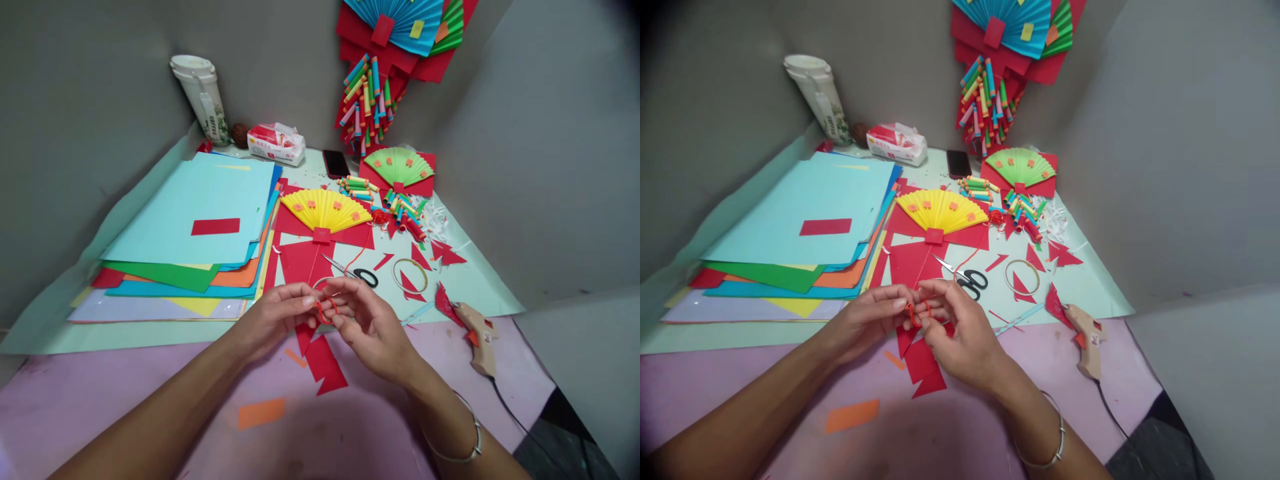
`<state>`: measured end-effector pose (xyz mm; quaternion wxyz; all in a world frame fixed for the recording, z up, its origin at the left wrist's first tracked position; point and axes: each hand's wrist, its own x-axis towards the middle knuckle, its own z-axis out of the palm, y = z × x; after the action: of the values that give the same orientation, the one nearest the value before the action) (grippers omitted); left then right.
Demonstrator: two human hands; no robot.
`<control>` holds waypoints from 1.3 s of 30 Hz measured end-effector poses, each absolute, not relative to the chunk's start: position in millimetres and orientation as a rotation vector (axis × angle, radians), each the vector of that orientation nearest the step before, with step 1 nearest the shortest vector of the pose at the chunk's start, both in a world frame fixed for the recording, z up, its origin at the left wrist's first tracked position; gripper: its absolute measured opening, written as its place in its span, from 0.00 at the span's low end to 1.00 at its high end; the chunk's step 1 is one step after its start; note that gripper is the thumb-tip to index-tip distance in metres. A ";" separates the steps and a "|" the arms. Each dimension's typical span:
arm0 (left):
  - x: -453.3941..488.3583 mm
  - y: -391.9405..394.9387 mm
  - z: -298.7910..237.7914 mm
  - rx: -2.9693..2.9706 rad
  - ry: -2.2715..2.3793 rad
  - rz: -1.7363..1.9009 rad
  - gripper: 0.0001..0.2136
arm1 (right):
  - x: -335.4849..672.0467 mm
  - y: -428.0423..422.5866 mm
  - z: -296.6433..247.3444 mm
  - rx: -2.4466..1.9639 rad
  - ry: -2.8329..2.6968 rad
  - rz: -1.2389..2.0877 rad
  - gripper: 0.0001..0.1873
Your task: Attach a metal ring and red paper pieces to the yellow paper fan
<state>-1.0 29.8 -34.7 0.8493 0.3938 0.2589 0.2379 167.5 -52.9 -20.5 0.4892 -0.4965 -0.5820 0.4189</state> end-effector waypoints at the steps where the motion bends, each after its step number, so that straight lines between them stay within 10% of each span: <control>1: -0.8 29.9 -34.9 0.830 0.539 0.497 0.06 | 168.0 -53.5 -19.2 -1.220 -1.428 1.008 0.20; 14: -3.4 34.7 -33.4 0.806 0.487 0.516 0.06 | 216.1 -32.8 -32.8 -1.956 -1.774 0.173 0.12; 39: -23.5 49.9 -12.8 0.610 0.441 0.848 0.03 | 236.5 -57.2 -0.2 -2.171 -2.076 0.231 0.13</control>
<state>-23.5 49.9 -12.8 0.8436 0.2889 0.2087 0.4016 236.5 -57.2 -0.2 0.0642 -0.7191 -0.6877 0.0764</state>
